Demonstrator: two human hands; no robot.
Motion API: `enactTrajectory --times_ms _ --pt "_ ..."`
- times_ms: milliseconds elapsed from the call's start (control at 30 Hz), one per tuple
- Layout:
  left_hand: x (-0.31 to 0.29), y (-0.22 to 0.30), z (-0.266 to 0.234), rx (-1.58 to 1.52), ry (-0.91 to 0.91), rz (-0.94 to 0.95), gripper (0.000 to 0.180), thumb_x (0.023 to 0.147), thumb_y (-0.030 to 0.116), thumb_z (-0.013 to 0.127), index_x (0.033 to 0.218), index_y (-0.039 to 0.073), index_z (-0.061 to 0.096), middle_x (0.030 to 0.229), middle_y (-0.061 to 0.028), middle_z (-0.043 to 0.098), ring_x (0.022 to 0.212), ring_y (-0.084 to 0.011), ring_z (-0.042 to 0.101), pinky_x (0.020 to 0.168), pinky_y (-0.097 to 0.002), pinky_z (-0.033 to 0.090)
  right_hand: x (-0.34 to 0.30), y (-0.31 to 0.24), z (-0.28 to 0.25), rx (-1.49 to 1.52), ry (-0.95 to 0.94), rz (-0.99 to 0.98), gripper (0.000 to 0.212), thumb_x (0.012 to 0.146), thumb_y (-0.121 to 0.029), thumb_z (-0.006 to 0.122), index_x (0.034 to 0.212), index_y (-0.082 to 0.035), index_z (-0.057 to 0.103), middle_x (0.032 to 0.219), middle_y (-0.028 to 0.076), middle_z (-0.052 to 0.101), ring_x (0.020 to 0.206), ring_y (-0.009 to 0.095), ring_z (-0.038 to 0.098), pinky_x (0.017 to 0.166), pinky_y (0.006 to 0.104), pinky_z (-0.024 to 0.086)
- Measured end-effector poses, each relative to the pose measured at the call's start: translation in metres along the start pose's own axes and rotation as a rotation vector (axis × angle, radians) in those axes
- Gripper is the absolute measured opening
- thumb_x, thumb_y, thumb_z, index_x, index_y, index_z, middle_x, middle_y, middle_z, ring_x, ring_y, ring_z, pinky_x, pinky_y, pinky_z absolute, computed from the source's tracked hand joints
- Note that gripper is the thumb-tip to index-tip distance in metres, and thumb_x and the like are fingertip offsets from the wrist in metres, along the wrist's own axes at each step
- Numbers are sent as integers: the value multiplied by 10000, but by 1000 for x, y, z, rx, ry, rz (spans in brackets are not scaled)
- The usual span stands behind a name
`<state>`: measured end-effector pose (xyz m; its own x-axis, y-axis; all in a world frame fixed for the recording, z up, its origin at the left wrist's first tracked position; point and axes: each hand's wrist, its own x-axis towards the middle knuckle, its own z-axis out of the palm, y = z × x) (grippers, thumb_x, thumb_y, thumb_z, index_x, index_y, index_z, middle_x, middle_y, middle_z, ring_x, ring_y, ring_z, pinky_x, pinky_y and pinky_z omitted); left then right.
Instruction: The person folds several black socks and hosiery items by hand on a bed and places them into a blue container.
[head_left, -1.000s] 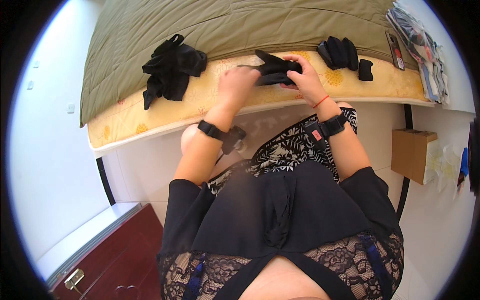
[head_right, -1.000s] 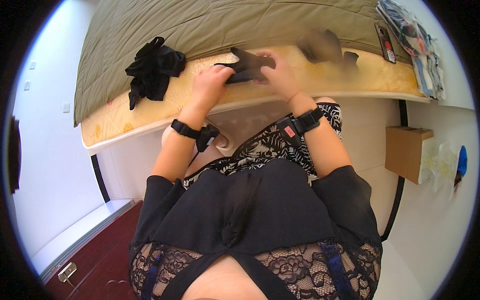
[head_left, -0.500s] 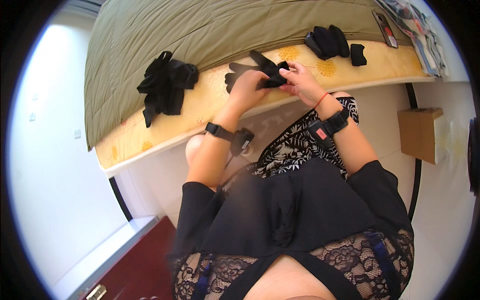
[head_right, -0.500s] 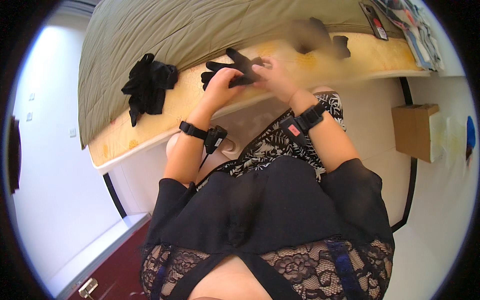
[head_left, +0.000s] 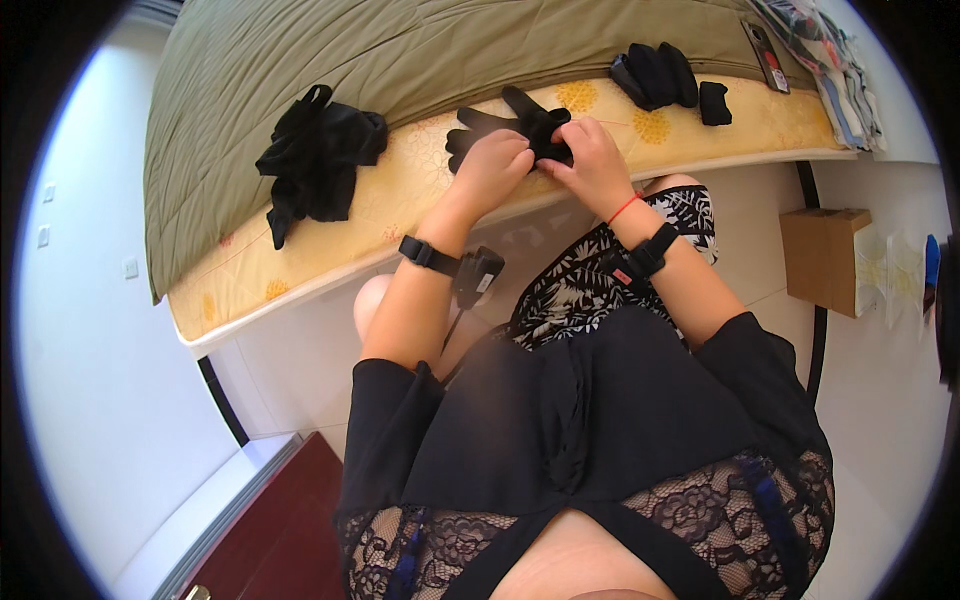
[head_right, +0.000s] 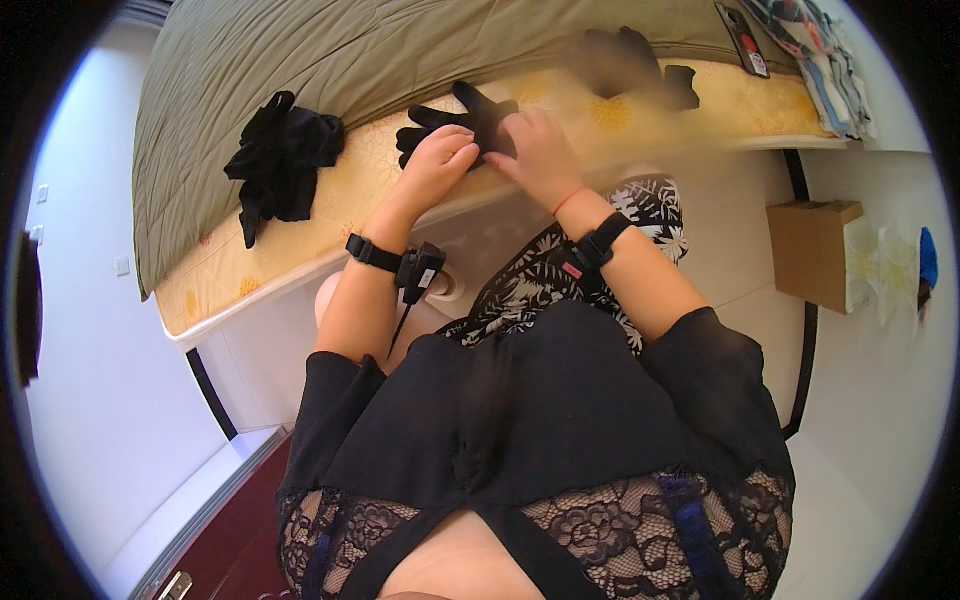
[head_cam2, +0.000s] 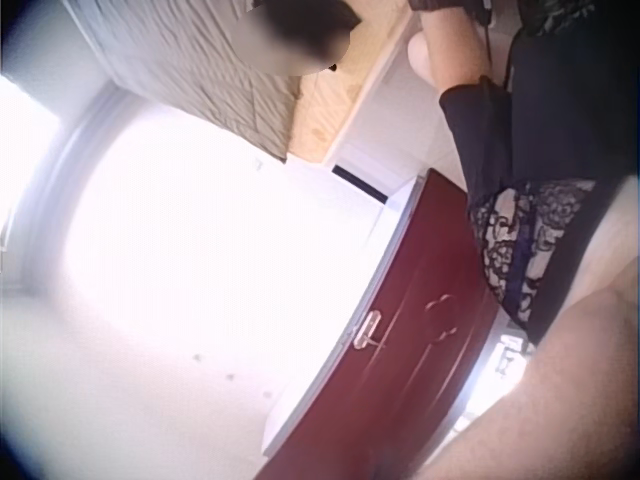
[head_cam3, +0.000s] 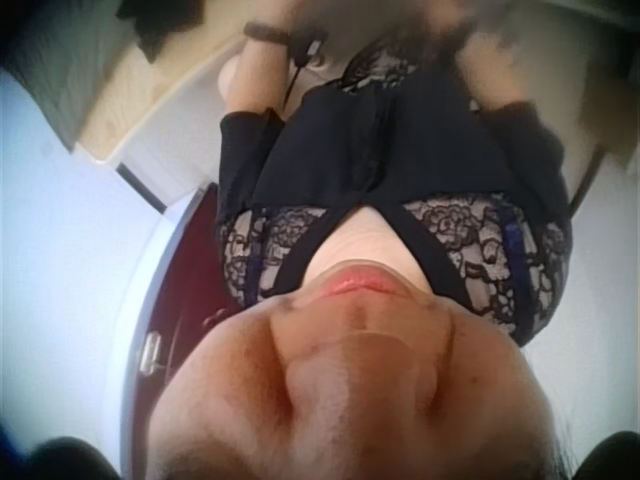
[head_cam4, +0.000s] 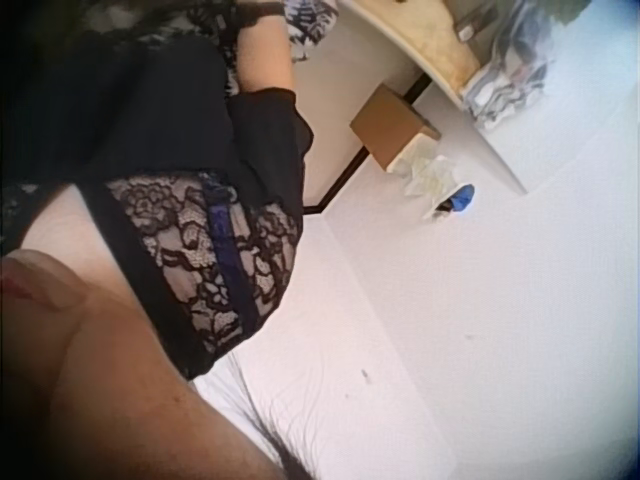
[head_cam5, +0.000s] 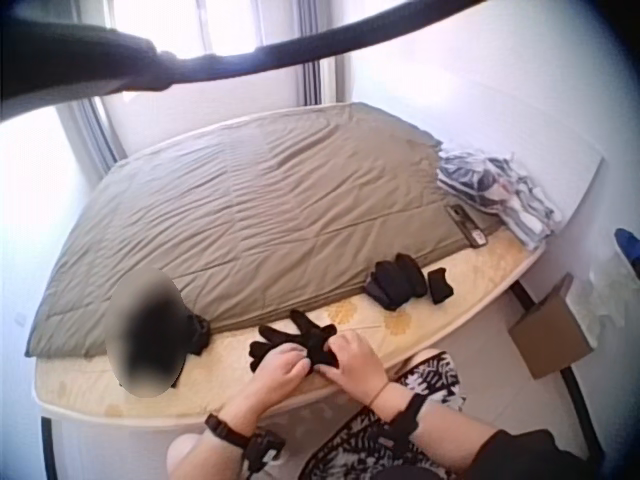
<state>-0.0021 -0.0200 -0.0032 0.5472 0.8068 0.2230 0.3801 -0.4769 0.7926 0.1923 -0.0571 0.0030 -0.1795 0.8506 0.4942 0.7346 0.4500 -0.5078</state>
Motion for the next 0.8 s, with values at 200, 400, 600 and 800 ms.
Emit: enactTrajectory --times_ms 200,400,600,800 --pt "4 3 8 21 88 -29 238 886 168 514 819 -14 650 952 -193 644 939 -373 586 820 -452 471 -2 8 -17 -126 29 -80 133 772 -66 617 902 -39 624 869 161 634 830 347 609 718 423 497" --pt "0 -10 7 65 41 -98 241 910 197 585 955 -24 671 1044 -146 659 991 -296 621 877 -360 483 -20 15 -47 -278 -191 137 167 815 -183 575 890 -66 667 736 171 639 727 376 619 650 460 491" --pt "-4 11 7 35 93 -1 225 862 166 548 939 24 704 933 -158 661 950 -335 607 841 -430 483 -13 2 -33 -53 -109 327 243 823 -234 624 752 -1 616 781 206 611 736 372 598 649 431 474" --pt "-6 12 2 -19 97 2 254 887 160 541 1028 16 696 988 -177 658 976 -345 602 856 -424 478 -2 14 -20 167 -101 480 285 826 -205 578 687 44 575 668 182 577 599 271 566 591 383 452"
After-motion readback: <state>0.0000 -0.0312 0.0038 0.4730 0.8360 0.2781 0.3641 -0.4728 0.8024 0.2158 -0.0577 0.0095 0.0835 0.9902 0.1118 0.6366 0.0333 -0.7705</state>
